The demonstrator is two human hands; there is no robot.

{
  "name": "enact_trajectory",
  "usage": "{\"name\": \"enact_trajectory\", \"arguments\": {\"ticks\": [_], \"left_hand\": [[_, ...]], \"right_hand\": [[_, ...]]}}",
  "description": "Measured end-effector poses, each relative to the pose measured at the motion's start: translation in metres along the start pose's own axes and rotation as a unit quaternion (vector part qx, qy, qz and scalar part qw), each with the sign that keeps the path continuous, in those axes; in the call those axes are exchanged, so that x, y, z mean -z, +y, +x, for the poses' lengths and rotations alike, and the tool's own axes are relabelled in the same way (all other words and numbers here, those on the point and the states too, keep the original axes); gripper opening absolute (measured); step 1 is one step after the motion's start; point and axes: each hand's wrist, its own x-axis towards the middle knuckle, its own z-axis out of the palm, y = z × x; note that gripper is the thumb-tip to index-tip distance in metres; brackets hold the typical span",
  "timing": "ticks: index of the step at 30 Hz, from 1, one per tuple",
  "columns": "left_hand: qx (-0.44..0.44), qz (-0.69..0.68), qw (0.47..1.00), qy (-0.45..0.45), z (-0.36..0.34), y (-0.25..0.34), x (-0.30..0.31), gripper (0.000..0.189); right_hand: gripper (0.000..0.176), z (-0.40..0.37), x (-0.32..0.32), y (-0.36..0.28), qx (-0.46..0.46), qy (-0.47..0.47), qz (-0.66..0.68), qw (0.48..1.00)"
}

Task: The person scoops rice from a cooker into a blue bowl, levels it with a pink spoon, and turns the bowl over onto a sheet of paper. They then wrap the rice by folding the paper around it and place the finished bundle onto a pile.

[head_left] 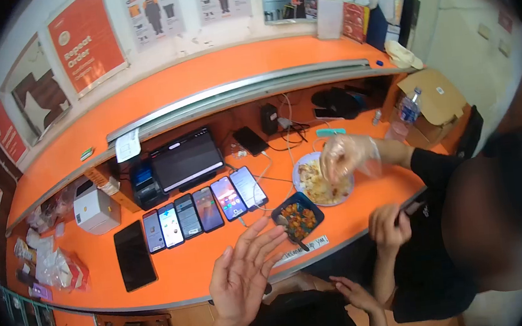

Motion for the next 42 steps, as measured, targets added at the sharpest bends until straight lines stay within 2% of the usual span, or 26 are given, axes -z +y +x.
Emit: {"name": "enact_trajectory", "arguments": {"ticks": [2, 5, 8, 9, 10, 11, 14, 17, 20, 21, 22, 23, 25, 26, 29, 31, 32, 33, 35, 36, 37, 38, 41, 42], "left_hand": [[0.009, 0.016, 0.999, 0.028, 0.000, -0.016, 0.013, 0.065], [0.046, 0.094, 0.993, 0.061, -0.003, -0.044, 0.044, 0.061], [0.138, 0.267, 0.954, 0.009, -0.007, -0.074, 0.100, 0.059], [0.180, 0.282, 0.942, -0.018, -0.008, -0.083, 0.121, 0.060], [0.220, 0.296, 0.928, -0.046, -0.009, -0.094, 0.143, 0.061], [0.259, 0.309, 0.912, -0.075, -0.012, -0.101, 0.160, 0.062], [0.348, 0.255, 0.899, -0.077, -0.017, -0.110, 0.200, 0.065], [0.430, 0.237, 0.867, -0.088, -0.029, -0.106, 0.234, 0.059], [0.389, 0.236, 0.876, -0.161, -0.058, -0.121, 0.290, 0.056], [0.375, 0.276, 0.858, -0.215, -0.068, -0.123, 0.307, 0.054], [0.358, 0.316, 0.837, -0.269, -0.075, -0.124, 0.325, 0.052], [0.338, 0.353, 0.810, -0.323, -0.077, -0.124, 0.339, 0.051], [0.432, 0.321, 0.802, -0.260, -0.083, -0.128, 0.362, 0.047], [0.476, 0.306, 0.793, -0.227, -0.086, -0.130, 0.370, 0.046], [0.469, 0.378, 0.785, -0.141, -0.100, -0.129, 0.392, 0.041], [0.477, 0.419, 0.764, -0.114, -0.103, -0.134, 0.394, 0.040], [0.480, 0.437, 0.754, -0.098, -0.108, -0.141, 0.395, 0.040], [0.448, 0.443, 0.772, -0.089, -0.114, -0.149, 0.399, 0.039], [0.381, 0.449, 0.805, -0.069, -0.125, -0.178, 0.412, 0.038], [0.307, 0.503, 0.802, -0.099, -0.129, -0.220, 0.457, 0.039], [0.286, 0.541, 0.781, -0.122, -0.138, -0.243, 0.471, 0.041], [0.309, 0.585, 0.730, -0.172, -0.148, -0.260, 0.473, 0.042], [0.373, 0.658, 0.538, -0.373, -0.178, -0.315, 0.463, 0.046], [0.381, 0.660, 0.482, -0.433, -0.186, -0.334, 0.451, 0.048]], "right_hand": [[0.045, -0.002, 0.007, -0.007, -0.035, 0.020, 0.003, 0.999], [0.048, 0.001, 0.011, 0.004, -0.025, 0.028, 0.015, 0.999], [0.047, 0.013, 0.001, 0.026, 0.034, 0.031, 0.083, 0.995], [0.047, 0.013, -0.006, 0.029, 0.064, 0.032, 0.109, 0.991], [0.047, 0.008, -0.012, -0.014, 0.073, -0.007, 0.146, 0.987], [0.048, 0.012, -0.018, -0.020, 0.061, -0.021, 0.162, 0.985], [0.051, 0.016, -0.039, -0.025, 0.030, -0.036, 0.170, 0.984], [0.051, 0.018, -0.062, 0.031, 0.035, 0.002, 0.174, 0.984], [0.052, -0.007, -0.088, 0.046, -0.056, 0.029, 0.207, 0.976], [0.052, -0.016, -0.101, 0.056, -0.083, 0.030, 0.223, 0.971], [0.051, -0.023, -0.115, 0.067, -0.153, 0.049, 0.232, 0.959], [0.050, -0.030, -0.130, 0.084, -0.173, 0.068, 0.263, 0.947], [0.048, -0.056, -0.158, 0.124, -0.215, 0.102, 0.326, 0.915], [0.041, -0.073, -0.168, 0.134, -0.218, 0.171, 0.332, 0.902], [0.043, -0.107, -0.206, 0.175, -0.208, 0.455, 0.226, 0.836], [0.047, -0.112, -0.285, 0.373, -0.092, 0.423, 0.177, 0.884], [0.049, -0.123, -0.303, 0.333, -0.126, 0.324, 0.159, 0.924], [0.053, -0.133, -0.310, 0.280, -0.161, 0.170, 0.175, 0.956], [0.059, -0.154, -0.319, 0.249, -0.151, 0.104, 0.191, 0.964], [0.063, -0.164, -0.317, 0.238, -0.146, 0.117, 0.203, 0.961], [0.066, -0.171, -0.314, 0.259, -0.132, 0.199, 0.218, 0.946], [0.068, -0.178, -0.311, 0.279, -0.113, 0.279, 0.227, 0.926], [0.062, -0.245, -0.314, 0.263, -0.271, 0.432, 0.216, 0.833], [0.055, -0.266, -0.349, 0.321, -0.202, 0.398, 0.158, 0.881]]}}
